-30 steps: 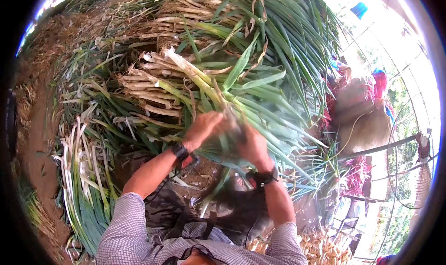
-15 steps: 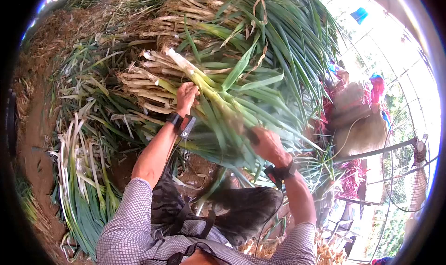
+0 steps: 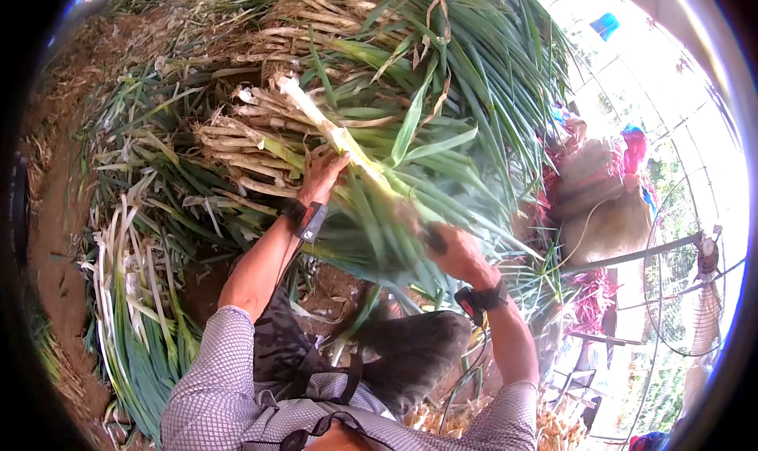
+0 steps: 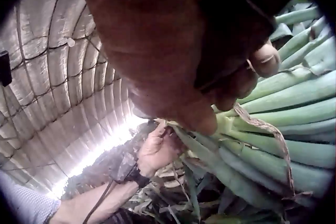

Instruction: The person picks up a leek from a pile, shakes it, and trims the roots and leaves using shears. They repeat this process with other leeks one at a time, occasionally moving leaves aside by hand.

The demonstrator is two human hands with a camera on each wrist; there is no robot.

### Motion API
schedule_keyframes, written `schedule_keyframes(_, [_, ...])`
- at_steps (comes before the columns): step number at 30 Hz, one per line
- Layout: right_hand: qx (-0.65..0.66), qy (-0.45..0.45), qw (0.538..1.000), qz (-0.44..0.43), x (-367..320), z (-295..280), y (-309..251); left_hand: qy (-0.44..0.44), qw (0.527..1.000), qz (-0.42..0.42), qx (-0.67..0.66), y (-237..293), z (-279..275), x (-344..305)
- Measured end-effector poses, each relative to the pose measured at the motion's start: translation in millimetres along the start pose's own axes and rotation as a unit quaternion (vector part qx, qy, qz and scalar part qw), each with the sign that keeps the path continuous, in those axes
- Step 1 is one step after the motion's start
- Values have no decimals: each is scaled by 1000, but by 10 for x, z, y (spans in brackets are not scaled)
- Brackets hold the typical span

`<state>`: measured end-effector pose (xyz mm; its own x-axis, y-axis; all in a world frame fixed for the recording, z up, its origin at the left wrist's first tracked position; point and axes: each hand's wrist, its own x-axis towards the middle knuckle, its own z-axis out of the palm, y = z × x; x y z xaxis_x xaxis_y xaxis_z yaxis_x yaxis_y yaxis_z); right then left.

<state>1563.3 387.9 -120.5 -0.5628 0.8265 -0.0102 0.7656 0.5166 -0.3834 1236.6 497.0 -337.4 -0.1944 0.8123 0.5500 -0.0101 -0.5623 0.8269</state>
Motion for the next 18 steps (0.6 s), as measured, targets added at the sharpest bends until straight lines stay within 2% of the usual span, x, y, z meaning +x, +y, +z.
schedule_keyframes(1, [0,0,1000,-21,-41,26,-20,-8,1000,2,8,-48,-19,-57])
schedule_keyframes(4, [9,7,1000,-9,-38,113,-71,-17,983,-139,-117,-61,-82,-188])
schedule_keyframes(5, [4,11,1000,10,-32,130,-108,-8,969,-191,-154,-37,-83,-235])
schedule_keyframes(8, [1,6,998,-57,-1,249,-110,59,901,-356,-240,482,-56,-225])
schedule_keyframes(9, [16,-13,999,-48,21,215,-209,60,922,-284,-257,476,-36,-241])
schedule_keyframes(11, [-9,-26,999,-24,106,203,-298,105,886,-280,-354,473,-4,-369])
schedule_keyframes(12, [-25,-34,999,-11,125,200,-326,117,886,-288,-343,476,-22,-372])
schedule_keyframes(13, [-7,11,999,-50,139,265,-311,129,886,-296,-332,476,-39,-376])
schedule_keyframes(14, [-14,1,999,-50,148,300,-325,140,886,-304,-321,472,-56,-381])
schedule_keyframes(15, [-20,-8,999,-49,176,331,-347,174,871,-349,-300,21,-151,-445])
schedule_keyframes(16, [-25,-16,998,-49,209,354,-392,206,853,-391,-277,130,-195,-426])
schedule_keyframes(17, [-10,-14,998,-57,215,371,-445,178,857,-389,-288,254,-162,-522])
schedule_keyframes(18, [-7,-17,999,-49,224,394,-485,150,860,-386,-298,725,-103,-553])
